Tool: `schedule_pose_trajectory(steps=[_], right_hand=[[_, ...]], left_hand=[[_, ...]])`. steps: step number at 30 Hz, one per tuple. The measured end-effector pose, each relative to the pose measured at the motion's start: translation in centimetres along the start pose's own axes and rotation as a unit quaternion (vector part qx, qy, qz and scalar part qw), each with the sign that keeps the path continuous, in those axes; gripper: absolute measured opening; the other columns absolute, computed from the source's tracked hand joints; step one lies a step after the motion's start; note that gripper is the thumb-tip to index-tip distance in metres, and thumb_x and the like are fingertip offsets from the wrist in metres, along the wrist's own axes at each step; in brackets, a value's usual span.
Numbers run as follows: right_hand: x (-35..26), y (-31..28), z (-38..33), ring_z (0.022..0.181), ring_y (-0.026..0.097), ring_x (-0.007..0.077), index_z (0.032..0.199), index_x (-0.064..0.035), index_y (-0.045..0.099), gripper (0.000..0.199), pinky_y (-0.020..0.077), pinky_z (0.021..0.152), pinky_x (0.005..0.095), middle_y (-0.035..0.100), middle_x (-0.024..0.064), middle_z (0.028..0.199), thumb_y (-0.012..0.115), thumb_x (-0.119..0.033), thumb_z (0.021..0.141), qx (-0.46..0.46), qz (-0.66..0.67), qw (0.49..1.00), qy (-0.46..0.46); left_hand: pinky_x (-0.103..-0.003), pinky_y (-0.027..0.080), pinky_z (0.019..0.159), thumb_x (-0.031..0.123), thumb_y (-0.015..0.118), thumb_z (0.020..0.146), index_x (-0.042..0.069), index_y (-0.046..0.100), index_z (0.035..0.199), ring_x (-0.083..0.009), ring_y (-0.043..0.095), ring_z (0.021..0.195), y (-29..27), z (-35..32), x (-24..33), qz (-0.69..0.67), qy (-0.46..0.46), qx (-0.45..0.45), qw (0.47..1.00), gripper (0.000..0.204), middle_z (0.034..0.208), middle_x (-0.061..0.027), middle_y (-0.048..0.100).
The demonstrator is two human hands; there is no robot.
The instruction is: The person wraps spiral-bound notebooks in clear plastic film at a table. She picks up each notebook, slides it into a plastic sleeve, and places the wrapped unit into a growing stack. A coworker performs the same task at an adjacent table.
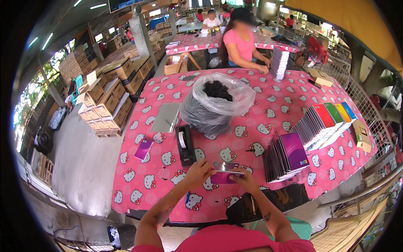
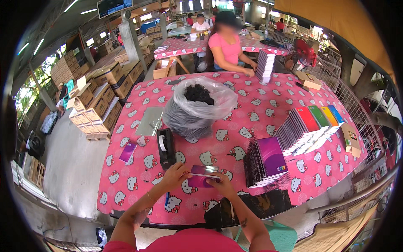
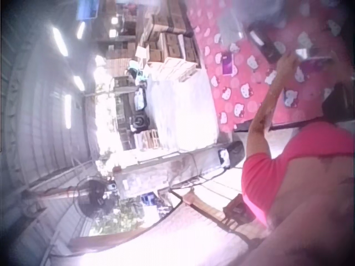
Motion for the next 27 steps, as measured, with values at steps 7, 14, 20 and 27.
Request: schedule_pose_trajectory(steps=[7, 14, 20, 27], right_hand=[[-4.6, 2.5, -0.5, 0.082, 0.059, 0.0044, 0.119, -0.0013, 0.067, 0.030, 0.0501, 0.074, 0.0217, 0.067, -0.0012, 0.094, 0.071, -0.008, 0.090, 0.109, 0.024, 0.994, -0.003], [-6.3, 2.2, -0.7, 0.076, 0.059, 0.0048, 0.118, -0.0001, 0.066, 0.029, 0.0494, 0.067, 0.0217, 0.067, -0.0006, 0.091, 0.069, -0.009, 0.091, 0.101, 0.039, 0.994, -0.020], [-7.8, 2.2, -1.2, 0.074, 0.057, 0.0042, 0.119, -0.0019, 0.066, 0.032, 0.0490, 0.065, 0.0222, 0.066, -0.0010, 0.089, 0.070, -0.011, 0.089, 0.069, 0.029, 0.996, -0.043], [-8.4, 2.6, -2.5, 0.077, 0.061, 0.0048, 0.117, -0.0025, 0.067, 0.029, 0.0513, 0.067, 0.0235, 0.068, -0.0012, 0.089, 0.071, -0.012, 0.090, 0.050, 0.049, 0.997, -0.021]], left_hand=[[-0.068, 0.018, 0.111, 0.043, 0.056, 0.093, -0.006, 0.034, 0.145, -0.0409, 0.024, 0.146, 5.4, -3.6, 3.7, 0.251, 0.026, 0.076, 0.965, 0.075, 0.156, -0.0264, 0.026], [-0.071, 0.011, 0.112, 0.045, 0.058, 0.090, -0.006, 0.034, 0.146, -0.0429, 0.024, 0.146, 0.9, -0.6, 6.9, 0.264, 0.000, -0.021, 0.964, 0.079, 0.155, -0.0256, 0.030], [-0.070, 0.014, 0.112, 0.051, 0.060, 0.086, -0.006, 0.038, 0.143, -0.0422, 0.026, 0.146, -2.9, 3.5, 6.9, 0.262, 0.071, 0.122, 0.955, 0.084, 0.150, -0.0267, 0.038], [-0.061, 0.014, 0.116, 0.054, 0.057, 0.088, -0.006, 0.039, 0.144, -0.0375, 0.027, 0.147, -5.0, 4.3, 9.5, 0.325, 0.049, 0.140, 0.934, 0.083, 0.152, -0.0259, 0.036]])
Point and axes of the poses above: each hand's wrist, its own z-axis towards the middle knuckle, its own y-axis out of the palm, x = y × z, the point moved 2 cm from there along z, towards the middle knuckle
